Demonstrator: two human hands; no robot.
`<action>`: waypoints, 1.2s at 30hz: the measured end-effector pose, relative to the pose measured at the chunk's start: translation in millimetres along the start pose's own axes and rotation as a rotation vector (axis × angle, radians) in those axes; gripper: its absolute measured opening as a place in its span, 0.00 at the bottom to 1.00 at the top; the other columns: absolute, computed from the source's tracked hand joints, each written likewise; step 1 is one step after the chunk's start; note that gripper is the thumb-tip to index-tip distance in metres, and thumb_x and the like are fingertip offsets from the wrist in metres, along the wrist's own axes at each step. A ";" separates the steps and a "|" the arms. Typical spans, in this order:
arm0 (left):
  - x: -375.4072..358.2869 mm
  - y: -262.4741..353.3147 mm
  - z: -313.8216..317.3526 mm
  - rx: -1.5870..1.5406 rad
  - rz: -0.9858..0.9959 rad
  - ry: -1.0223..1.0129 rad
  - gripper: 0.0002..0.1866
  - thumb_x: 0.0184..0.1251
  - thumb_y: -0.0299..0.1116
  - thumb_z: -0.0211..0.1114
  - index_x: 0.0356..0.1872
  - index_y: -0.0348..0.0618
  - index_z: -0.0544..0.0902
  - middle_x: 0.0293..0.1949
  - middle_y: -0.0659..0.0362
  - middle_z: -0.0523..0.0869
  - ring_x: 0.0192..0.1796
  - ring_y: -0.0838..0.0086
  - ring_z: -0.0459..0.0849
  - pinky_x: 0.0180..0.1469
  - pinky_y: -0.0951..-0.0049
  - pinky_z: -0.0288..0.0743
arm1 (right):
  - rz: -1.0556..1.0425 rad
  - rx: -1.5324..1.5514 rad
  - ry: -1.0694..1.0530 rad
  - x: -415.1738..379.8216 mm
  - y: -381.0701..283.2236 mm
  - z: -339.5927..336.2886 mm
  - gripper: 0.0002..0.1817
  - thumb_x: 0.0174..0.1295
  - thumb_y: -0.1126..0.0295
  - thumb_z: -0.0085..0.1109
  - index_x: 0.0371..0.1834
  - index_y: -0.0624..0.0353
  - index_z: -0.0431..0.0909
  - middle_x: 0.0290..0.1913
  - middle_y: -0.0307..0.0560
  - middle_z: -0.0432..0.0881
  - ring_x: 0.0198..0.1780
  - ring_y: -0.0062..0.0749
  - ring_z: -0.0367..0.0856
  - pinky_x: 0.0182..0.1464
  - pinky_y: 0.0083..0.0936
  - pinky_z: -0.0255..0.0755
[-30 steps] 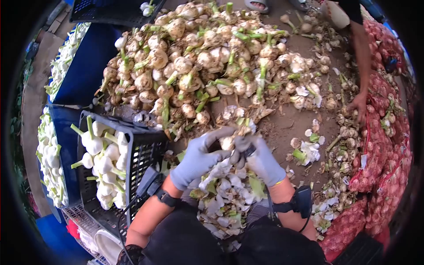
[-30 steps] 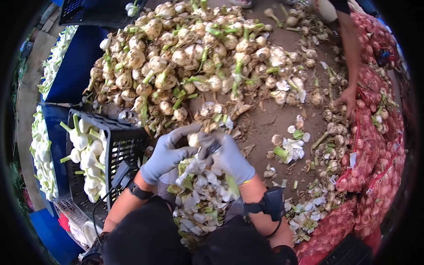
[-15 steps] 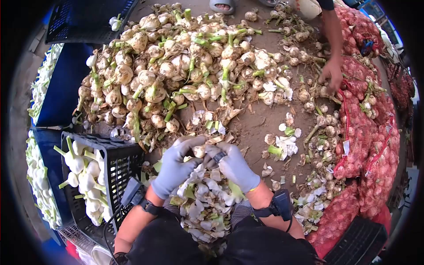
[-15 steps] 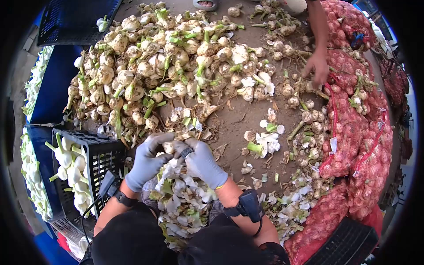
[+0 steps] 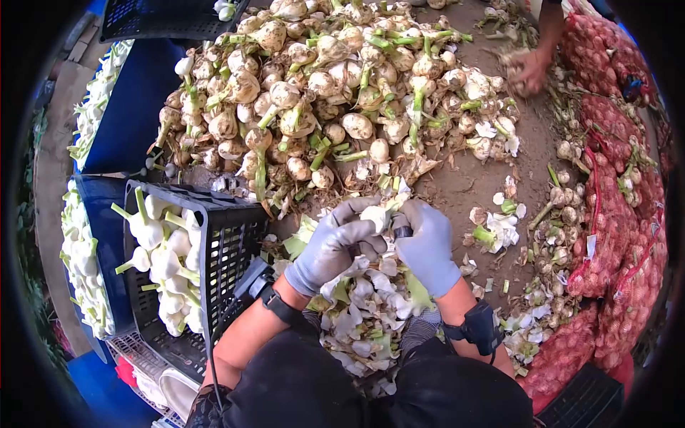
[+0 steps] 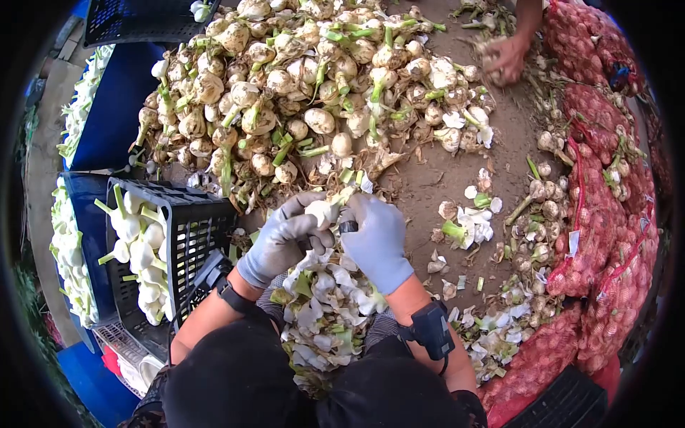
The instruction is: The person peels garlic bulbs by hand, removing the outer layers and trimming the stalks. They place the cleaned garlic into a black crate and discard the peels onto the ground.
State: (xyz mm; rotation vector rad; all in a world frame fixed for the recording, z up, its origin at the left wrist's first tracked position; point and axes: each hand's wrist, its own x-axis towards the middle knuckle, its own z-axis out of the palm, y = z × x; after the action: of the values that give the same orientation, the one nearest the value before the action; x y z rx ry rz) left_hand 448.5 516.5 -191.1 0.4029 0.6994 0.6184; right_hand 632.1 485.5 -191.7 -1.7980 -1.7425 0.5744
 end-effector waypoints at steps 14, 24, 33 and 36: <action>10.5 -4.6 -26.1 0.880 0.502 0.275 0.25 0.80 0.45 0.49 0.64 0.33 0.73 0.42 0.60 0.82 0.34 0.81 0.82 0.36 0.80 0.76 | 0.640 0.943 -0.348 -7.7 -13.2 -0.2 0.12 0.63 0.84 0.53 0.47 0.67 0.82 0.36 0.38 0.85 0.35 0.15 0.76 0.37 0.18 0.71; -14.1 18.0 2.8 1.338 0.676 0.105 0.24 0.68 0.44 0.68 0.56 0.36 0.80 0.53 0.51 0.83 0.56 0.70 0.82 0.56 0.68 0.76 | 0.453 0.906 -0.433 -13.5 -12.5 7.1 0.10 0.64 0.78 0.54 0.46 0.66 0.80 0.32 0.43 0.82 0.31 0.22 0.77 0.37 0.23 0.73; -18.3 19.4 1.4 0.294 0.230 -0.071 0.25 0.71 0.47 0.64 0.55 0.33 0.82 0.62 0.52 0.78 0.60 0.73 0.78 0.65 0.71 0.68 | 0.062 -0.353 -0.237 -0.1 14.6 -7.2 0.13 0.51 0.71 0.61 0.40 0.61 0.80 0.33 0.53 0.82 0.35 0.49 0.84 0.39 0.42 0.76; -12.1 19.0 -13.6 0.128 0.418 0.087 0.25 0.77 0.46 0.57 0.64 0.37 0.73 0.55 0.59 0.82 0.56 0.78 0.79 0.60 0.76 0.71 | 0.070 -0.333 -0.825 -30.7 15.5 -4.0 0.11 0.53 0.70 0.58 0.40 0.54 0.81 0.32 0.51 0.84 0.38 0.51 0.84 0.40 0.43 0.77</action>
State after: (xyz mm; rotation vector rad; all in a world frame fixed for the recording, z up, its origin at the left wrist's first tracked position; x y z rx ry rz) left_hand 424.4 524.7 -184.8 0.6523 0.7462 0.9928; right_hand 644.5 454.7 -201.4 -2.0024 -2.4244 1.2464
